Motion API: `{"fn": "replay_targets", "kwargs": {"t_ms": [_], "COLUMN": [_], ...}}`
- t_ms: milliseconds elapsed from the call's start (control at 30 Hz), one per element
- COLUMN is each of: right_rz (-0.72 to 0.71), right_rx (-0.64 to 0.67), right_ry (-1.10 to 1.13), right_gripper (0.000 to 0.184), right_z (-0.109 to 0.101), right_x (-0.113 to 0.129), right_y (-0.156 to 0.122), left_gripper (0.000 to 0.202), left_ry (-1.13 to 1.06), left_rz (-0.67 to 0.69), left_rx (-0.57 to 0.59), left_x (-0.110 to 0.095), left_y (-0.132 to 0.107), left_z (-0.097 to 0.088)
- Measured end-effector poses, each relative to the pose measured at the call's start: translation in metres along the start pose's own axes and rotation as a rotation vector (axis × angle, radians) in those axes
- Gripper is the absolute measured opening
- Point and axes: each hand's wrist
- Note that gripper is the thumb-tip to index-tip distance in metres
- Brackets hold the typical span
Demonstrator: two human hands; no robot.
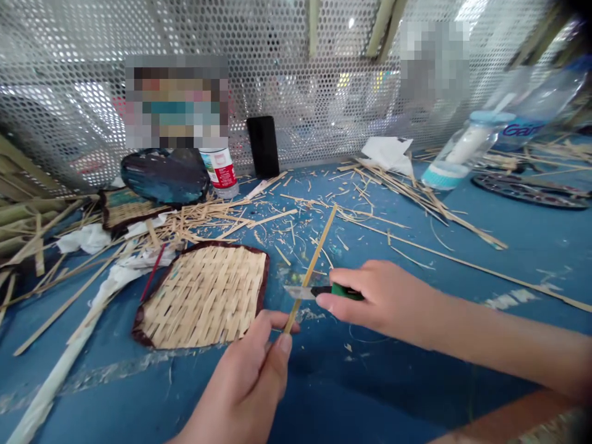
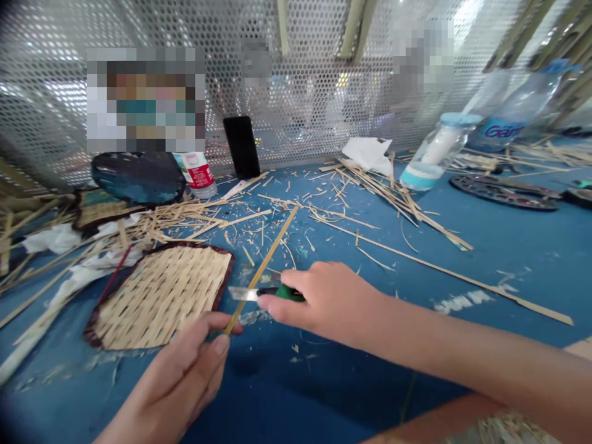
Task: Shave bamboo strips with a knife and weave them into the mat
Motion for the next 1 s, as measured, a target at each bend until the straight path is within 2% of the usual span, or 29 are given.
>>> {"fn": "replay_targets", "kwargs": {"t_ms": [100, 167, 267, 333, 400, 467, 500, 567, 633, 667, 767, 867, 1000], "right_rz": [-0.004, -0.004, 0.139, 0.348, 0.496, 0.535, 0.495, 0.307, 0.047, -0.037, -0.101, -0.047, 0.024], "right_rx": [-0.030, -0.068, -0.143, -0.291, -0.479, -0.591, -0.600, -0.512, -0.288, -0.185, -0.083, -0.120, -0.168], "right_ry": [-0.072, -0.097, -0.106, -0.103, -0.011, 0.096, 0.140, 0.185, 0.162, 0.128, -0.019, -0.121, -0.139], "right_gripper": [0.055, 0.056, 0.057, 0.057, 0.056, 0.055, 0.054, 0.053, 0.049, 0.049, 0.054, 0.059, 0.059], "right_z": [0.007, 0.009, 0.005, -0.006, -0.019, -0.028, -0.029, -0.023, -0.011, -0.005, 0.009, 0.014, 0.009], "right_x": [0.014, 0.006, -0.036, -0.077, -0.111, -0.121, -0.114, -0.084, -0.042, -0.023, 0.011, 0.012, -0.017], "right_y": [0.000, 0.007, 0.023, 0.032, 0.035, 0.031, 0.028, 0.018, 0.008, 0.004, -0.003, 0.001, 0.016], "left_gripper": [0.041, 0.039, 0.037, 0.035, 0.033, 0.032, 0.032, 0.031, 0.031, 0.031, 0.033, 0.036, 0.036], "left_ry": [0.021, 0.011, 0.048, 0.082, 0.068, -0.003, -0.041, -0.084, -0.055, -0.025, 0.041, 0.019, -0.067], "left_rz": [-0.015, -0.035, -0.011, 0.052, 0.082, 0.070, 0.063, 0.054, 0.046, 0.038, 0.059, 0.046, 0.018], "left_rx": [-0.002, -0.034, -0.052, -0.034, -0.035, -0.056, -0.066, -0.078, -0.072, -0.067, -0.069, -0.101, -0.170], "left_x": [-0.001, -0.001, 0.000, 0.000, 0.000, -0.001, -0.002, -0.002, -0.001, 0.000, 0.001, 0.000, -0.002], "left_y": [0.000, -0.002, -0.009, -0.012, -0.012, -0.009, -0.006, -0.003, -0.001, 0.000, 0.000, 0.002, -0.001], "left_z": [0.000, 0.001, 0.003, 0.003, 0.003, 0.003, 0.003, 0.002, 0.001, 0.000, -0.004, -0.005, 0.000]}}
Point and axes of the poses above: each hand's wrist, its own y-axis towards the middle knuckle, its own z-axis out of the palm, x = y × z, and after that the axes turned 14 degrees about -y, right-handed
